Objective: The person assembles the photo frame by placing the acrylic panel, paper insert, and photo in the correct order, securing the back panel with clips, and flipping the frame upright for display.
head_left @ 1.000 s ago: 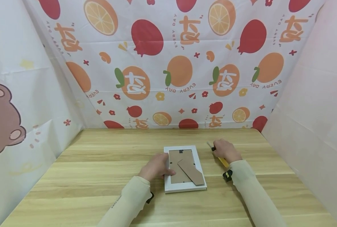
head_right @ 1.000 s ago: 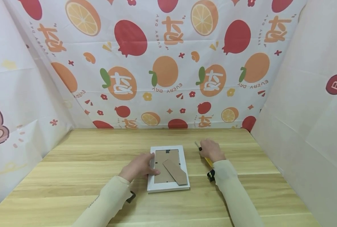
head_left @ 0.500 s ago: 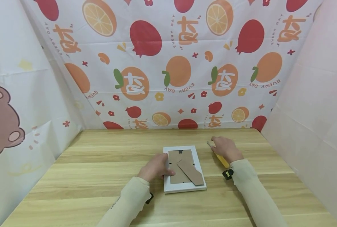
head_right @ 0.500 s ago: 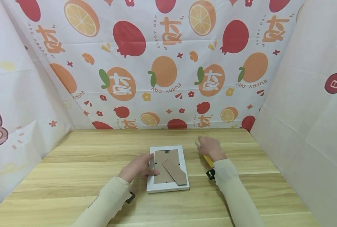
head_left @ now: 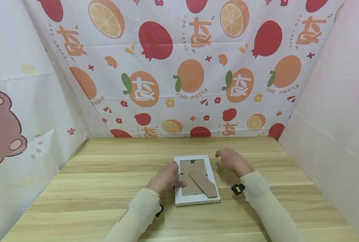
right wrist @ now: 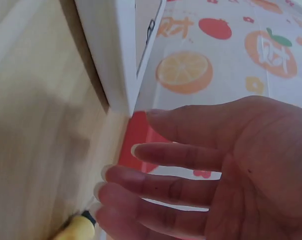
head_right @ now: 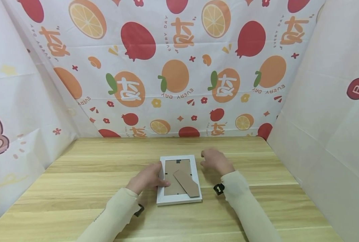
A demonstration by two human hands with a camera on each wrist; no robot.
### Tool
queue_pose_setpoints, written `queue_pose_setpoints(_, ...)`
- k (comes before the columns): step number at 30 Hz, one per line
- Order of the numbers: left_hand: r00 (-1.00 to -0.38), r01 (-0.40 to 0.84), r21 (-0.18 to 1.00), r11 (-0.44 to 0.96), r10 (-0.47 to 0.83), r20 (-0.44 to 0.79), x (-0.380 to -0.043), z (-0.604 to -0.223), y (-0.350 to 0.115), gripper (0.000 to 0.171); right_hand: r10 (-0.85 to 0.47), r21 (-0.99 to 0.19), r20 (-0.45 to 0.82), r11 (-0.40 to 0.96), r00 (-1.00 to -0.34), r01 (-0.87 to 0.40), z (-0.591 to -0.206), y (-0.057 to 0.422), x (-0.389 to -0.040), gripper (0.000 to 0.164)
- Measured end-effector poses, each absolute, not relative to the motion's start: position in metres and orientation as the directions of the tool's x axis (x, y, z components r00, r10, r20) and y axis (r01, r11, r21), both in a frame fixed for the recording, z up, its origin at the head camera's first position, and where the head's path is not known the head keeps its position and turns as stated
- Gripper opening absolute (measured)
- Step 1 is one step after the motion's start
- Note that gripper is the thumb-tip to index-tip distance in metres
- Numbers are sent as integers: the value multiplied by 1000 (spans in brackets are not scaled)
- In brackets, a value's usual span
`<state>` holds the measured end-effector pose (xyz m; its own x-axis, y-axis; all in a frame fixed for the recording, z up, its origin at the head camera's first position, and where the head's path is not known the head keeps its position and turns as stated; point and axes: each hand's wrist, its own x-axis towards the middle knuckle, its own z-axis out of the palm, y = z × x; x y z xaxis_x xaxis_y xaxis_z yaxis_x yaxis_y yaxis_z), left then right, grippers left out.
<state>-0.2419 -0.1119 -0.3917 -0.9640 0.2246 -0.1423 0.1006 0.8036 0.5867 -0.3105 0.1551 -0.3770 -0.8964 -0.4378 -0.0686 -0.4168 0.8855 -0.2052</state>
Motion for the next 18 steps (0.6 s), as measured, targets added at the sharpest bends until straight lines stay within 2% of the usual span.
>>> queue_pose_setpoints(4, -963, 122, 549, 827, 231, -135, -242, -391, -112, 62, -455, -259, -125, 873, -882, -414, -382, 149, -308, 31)
queue_pose_setpoints(9, -962, 131, 540, 831, 238, -133, -241, -390, -113, 42, -508, -292, -173, 845, -844, -449, -384, 140, -305, 25)
queue_pose_setpoints(13, -961, 122, 550, 826, 236, -142, -241, -389, -113, 38, -506, -302, -210, 847, -836, -437, -385, 133, -302, 12)
queue_pose_setpoints(18, -963, 110, 559, 822, 228, -145, -241, -390, -114, 39, -498, -315, -229, 851, -837, -420, -386, 128, -299, 21)
